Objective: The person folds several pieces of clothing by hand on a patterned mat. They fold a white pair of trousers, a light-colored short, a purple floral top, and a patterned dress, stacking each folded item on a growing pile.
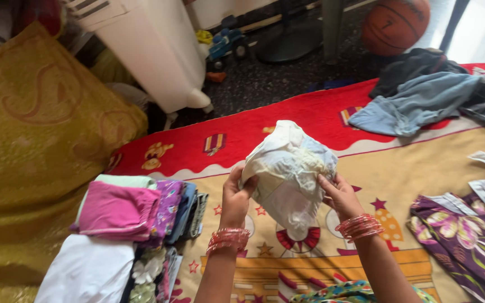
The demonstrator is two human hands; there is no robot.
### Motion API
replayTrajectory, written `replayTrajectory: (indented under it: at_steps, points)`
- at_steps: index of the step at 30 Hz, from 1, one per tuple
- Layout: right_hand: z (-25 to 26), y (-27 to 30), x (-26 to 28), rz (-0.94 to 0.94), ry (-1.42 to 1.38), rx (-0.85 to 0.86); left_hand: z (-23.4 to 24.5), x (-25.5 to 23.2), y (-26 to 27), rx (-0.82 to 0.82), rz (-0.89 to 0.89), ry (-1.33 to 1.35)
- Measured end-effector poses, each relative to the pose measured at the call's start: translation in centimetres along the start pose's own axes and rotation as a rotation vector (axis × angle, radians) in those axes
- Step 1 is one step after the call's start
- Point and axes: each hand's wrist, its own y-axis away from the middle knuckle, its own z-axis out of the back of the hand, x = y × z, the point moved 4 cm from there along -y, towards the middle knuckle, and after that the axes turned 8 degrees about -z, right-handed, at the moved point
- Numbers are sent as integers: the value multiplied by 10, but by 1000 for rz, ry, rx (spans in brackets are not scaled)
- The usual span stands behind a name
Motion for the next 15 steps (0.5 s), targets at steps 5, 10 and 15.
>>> replayTrajectory:
  at_steps: [5,10,15]
  points:
    - [-37,13,0,8,-124,43,57,13,29,-116,22,-31]
    - [-47,29,24,279,-155,36,93,59,49,-199,190,-96]
    - [-48,44,44,507,-32,-64,98,73,63,-217,58,-98]
